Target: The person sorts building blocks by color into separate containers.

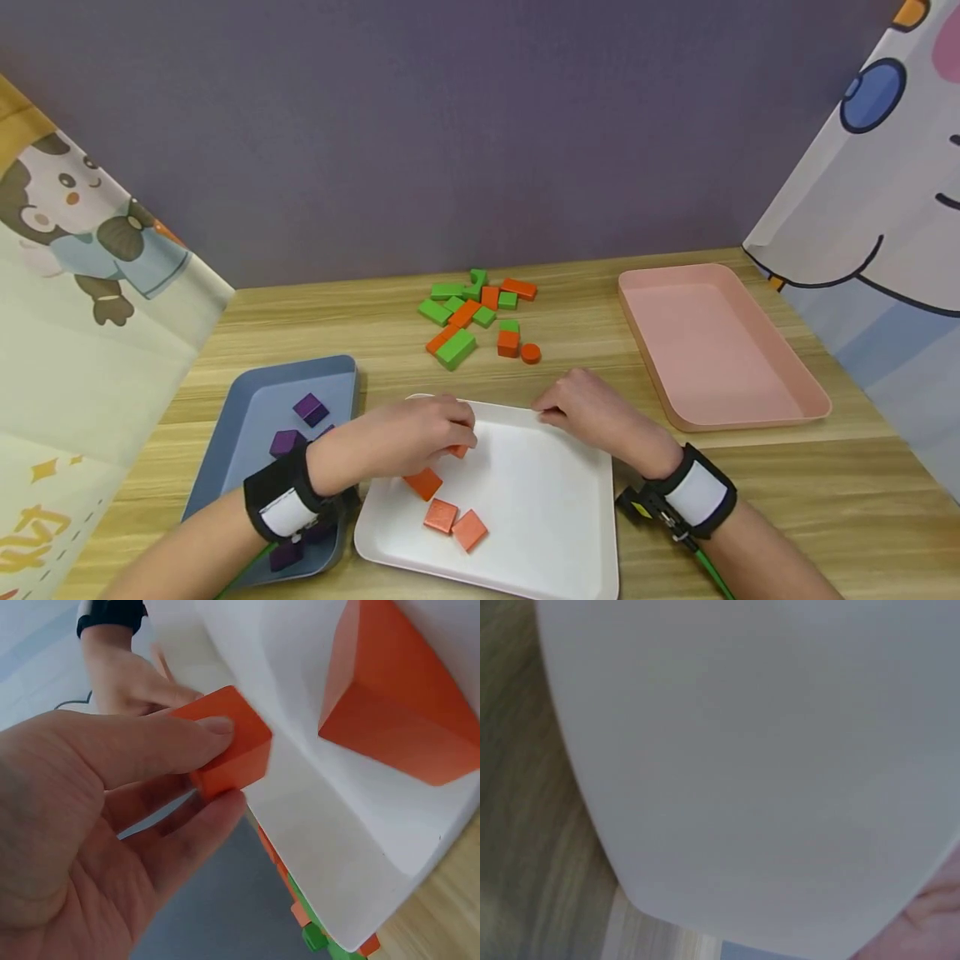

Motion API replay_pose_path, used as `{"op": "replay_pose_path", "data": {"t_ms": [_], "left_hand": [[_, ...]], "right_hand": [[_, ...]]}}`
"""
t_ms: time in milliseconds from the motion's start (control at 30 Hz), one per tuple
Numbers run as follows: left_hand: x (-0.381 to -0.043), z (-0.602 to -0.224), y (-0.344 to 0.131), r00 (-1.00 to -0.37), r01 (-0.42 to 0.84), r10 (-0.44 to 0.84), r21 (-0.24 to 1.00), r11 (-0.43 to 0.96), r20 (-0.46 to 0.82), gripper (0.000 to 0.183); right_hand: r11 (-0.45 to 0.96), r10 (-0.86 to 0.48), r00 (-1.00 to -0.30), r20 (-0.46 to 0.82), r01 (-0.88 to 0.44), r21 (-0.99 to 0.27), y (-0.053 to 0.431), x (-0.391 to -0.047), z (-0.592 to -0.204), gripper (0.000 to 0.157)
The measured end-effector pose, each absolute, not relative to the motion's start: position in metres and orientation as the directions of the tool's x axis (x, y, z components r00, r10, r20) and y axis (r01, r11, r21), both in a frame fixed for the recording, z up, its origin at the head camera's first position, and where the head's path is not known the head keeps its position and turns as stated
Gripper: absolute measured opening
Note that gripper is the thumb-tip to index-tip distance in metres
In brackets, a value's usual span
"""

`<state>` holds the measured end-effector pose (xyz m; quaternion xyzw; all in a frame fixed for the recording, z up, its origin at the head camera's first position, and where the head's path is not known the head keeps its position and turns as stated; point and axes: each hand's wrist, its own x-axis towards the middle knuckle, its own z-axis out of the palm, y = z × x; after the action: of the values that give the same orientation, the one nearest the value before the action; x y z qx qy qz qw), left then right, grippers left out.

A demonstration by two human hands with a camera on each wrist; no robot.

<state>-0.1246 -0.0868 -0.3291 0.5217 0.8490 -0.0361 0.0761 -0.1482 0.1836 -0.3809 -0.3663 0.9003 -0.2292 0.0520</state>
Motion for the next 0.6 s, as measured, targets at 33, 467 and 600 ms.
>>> {"op": "replay_pose_path", "data": {"t_ms": [33,467,600], "left_hand": [[-0.124,-0.330,-0.087,-0.443,0.892,0.879,0.016,0.452,-0.176,0.024],[-0.113,-0.342,-0.087,-0.505,0.828,0.793,0.068,0.556,-0.341,0.017],[-0.109,-0.343,-0.087,-0.509,0.823,0.784,0.065,0.564,-0.354,0.017]], "right_hand": [[0.626,-0.684,-0.726,0.074,-0.637,-0.450,0.184,-0.148,-0.381,0.008],[0.621,-0.691,-0.719,0.081,-0.646,-0.444,0.184,-0.149,-0.382,0.008],[0.614,-0.698,-0.712,0.082,-0.653,-0.444,0.183,-0.149,-0.382,0.009]]}}
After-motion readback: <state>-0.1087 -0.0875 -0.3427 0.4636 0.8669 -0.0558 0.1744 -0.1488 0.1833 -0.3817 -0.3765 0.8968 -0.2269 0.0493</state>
